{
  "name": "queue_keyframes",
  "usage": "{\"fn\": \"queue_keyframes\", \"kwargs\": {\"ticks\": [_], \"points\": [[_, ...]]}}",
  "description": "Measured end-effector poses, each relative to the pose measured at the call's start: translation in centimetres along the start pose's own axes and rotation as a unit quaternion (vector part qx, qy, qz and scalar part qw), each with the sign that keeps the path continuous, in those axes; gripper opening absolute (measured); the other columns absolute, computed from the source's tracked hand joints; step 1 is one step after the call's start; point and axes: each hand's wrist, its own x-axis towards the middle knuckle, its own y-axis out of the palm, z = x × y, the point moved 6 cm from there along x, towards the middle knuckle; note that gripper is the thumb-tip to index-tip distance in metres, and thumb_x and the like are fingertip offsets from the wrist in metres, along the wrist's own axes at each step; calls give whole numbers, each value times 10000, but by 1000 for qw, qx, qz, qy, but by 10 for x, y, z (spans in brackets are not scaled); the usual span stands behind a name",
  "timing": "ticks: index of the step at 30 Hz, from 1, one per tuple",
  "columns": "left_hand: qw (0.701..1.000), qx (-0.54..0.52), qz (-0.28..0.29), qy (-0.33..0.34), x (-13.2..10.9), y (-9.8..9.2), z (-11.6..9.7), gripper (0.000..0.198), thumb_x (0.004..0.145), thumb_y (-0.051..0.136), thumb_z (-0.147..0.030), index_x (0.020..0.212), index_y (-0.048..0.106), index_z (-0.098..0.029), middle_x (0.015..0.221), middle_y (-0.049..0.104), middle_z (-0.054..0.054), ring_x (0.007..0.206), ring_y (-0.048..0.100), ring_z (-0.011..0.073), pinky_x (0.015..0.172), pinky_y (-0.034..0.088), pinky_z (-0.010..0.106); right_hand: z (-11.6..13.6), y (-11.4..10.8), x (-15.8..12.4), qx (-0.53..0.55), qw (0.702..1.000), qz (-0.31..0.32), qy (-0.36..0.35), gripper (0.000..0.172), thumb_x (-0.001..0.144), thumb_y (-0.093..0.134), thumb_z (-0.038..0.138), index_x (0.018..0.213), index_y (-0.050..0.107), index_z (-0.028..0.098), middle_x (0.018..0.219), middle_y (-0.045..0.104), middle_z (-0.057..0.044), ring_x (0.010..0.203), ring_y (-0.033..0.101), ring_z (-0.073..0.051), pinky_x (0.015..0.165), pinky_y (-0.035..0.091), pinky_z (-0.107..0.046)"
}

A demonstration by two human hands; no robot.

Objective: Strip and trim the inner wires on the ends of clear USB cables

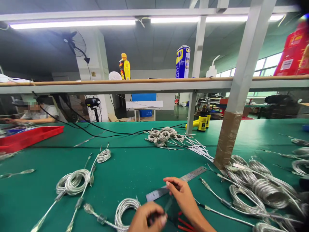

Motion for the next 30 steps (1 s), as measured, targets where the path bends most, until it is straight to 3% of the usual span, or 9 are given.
{"fn": "queue_keyframes", "kwargs": {"ticks": [2,4,8,12,17,22,25,30], "points": [[987,-106,-116,-17,9,-15,2,260,747,529,-391,742,606,-143,698,577,25,630,500,144,567,362,230,2,5,-4,41,999,31,4,297,695,555,371,826,673,132,688,610,-48,547,471,-132,531,369,-245],[966,-200,-162,-32,16,-19,3,242,718,562,-375,687,588,-137,584,514,-21,512,412,91,486,304,194,7,11,-9,77,994,72,-5,263,692,568,360,806,687,155,658,584,-28,537,453,-121,517,353,-236],[942,-284,-166,-67,25,-15,4,256,664,605,-386,631,530,-143,447,380,-88,348,230,32,348,148,165,21,12,-13,96,992,73,-46,229,714,558,343,806,696,185,654,549,-17,585,475,-130,543,364,-238],[955,-242,-148,-82,25,-12,1,288,674,592,-402,726,571,-119,570,524,-20,331,300,26,303,195,149,27,8,-15,18,997,13,-68,210,723,576,349,772,695,183,709,593,-44,679,521,-165,605,384,-252],[968,-188,-149,-79,20,-12,-3,353,746,494,-439,797,604,-108,524,506,-27,336,367,39,308,256,136,31,2,-17,-69,994,-51,-62,289,749,544,387,604,661,165,603,556,-28,581,481,-144,550,349,-246],[969,-205,-113,-86,21,-9,0,370,730,508,-463,676,594,-107,407,445,-58,289,354,36,290,273,128,27,9,-11,69,997,27,-27,295,724,564,423,625,664,164,592,518,0,556,447,-119,526,347,-231],[963,-238,-87,-95,23,-6,3,387,700,529,-492,645,572,-112,473,530,-21,276,367,28,274,273,128,22,8,-8,125,992,10,-8,252,668,626,410,717,681,169,656,549,-8,556,456,-114,508,354,-226],[960,-241,-96,-102,24,-9,2,377,698,537,-488,672,577,-114,514,567,2,271,385,29,274,254,130,26,9,-9,112,991,-13,-76,180,694,623,351,726,673,181,699,560,-19,624,500,-127,566,381,-230]]}}
